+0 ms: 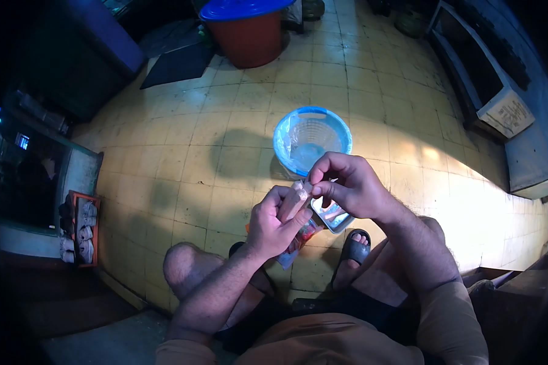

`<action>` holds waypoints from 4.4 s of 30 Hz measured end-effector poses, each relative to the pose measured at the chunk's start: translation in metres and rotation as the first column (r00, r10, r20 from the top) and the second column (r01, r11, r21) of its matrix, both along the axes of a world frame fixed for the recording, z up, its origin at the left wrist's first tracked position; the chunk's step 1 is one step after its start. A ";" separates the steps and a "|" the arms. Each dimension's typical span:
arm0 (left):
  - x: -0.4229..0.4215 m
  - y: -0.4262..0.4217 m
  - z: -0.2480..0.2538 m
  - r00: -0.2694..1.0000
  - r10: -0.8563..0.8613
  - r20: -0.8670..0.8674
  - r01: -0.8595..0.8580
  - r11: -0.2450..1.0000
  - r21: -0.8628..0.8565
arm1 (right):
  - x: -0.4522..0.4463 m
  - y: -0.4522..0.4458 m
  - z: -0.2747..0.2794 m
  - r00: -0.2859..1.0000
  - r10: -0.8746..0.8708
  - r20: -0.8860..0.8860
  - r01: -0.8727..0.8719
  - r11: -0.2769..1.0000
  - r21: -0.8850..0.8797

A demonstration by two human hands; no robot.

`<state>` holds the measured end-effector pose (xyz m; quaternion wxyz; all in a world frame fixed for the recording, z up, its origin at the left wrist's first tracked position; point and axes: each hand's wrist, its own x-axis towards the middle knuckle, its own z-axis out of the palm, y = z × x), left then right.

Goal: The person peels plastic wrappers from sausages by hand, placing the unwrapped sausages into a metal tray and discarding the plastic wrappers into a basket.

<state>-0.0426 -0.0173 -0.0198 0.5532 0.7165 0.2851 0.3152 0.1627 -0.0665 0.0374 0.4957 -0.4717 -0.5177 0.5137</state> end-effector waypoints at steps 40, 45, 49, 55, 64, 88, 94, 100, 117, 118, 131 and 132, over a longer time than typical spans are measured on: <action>0.001 -0.006 0.017 0.905 0.186 0.383 0.179 0.651 -0.738 | -0.026 0.000 -0.008 0.998 -0.059 0.006 0.059 0.998 0.002; -0.007 0.005 0.019 0.959 0.049 0.279 0.129 0.802 -0.584 | -0.024 -0.001 -0.008 0.987 -0.154 -0.046 0.157 0.984 0.079; -0.006 0.002 0.024 0.924 0.091 0.371 0.200 0.713 -0.672 | -0.019 0.000 -0.009 0.987 -0.144 -0.074 0.156 0.967 0.199; -0.010 0.004 0.029 0.950 -0.051 0.308 0.226 0.794 -0.564 | 0.002 0.004 -0.003 0.999 -0.048 -0.004 0.048 0.968 0.248; -0.017 0.009 0.038 0.921 -0.224 0.319 0.376 0.725 -0.576 | 0.009 0.002 -0.004 0.934 0.157 -0.321 -0.138 0.987 0.081; -0.012 0.004 0.032 0.950 -0.053 0.307 0.238 0.759 -0.606 | -0.004 0.004 -0.015 0.988 -0.154 0.027 0.131 0.912 0.387; -0.004 0.008 0.029 0.904 0.198 0.379 0.079 0.794 -0.603 | -0.024 0.000 -0.022 0.989 -0.023 0.149 0.001 0.989 0.148; -0.009 0.017 0.006 0.943 0.101 0.318 0.134 0.758 -0.639 | -0.039 -0.002 -0.027 0.926 0.181 0.331 -0.227 0.968 0.107; -0.067 0.105 0.019 0.603 0.717 0.350 -0.313 0.616 -0.723 | 0.060 0.030 -0.034 0.886 -0.112 -0.450 0.069 0.991 -0.111; -0.066 0.105 0.021 0.590 0.742 0.318 -0.349 0.590 -0.728 | 0.065 0.039 -0.037 0.876 -0.230 -0.425 0.183 0.972 -0.148; -0.011 0.041 -0.004 0.861 0.486 0.148 -0.285 0.704 -0.651 | 0.082 0.075 -0.097 0.837 -0.371 0.403 0.467 0.867 -0.173; -0.007 0.034 -0.009 0.880 0.455 0.139 -0.266 0.714 -0.648 | 0.078 0.072 -0.090 0.837 -0.370 0.404 0.468 0.866 -0.175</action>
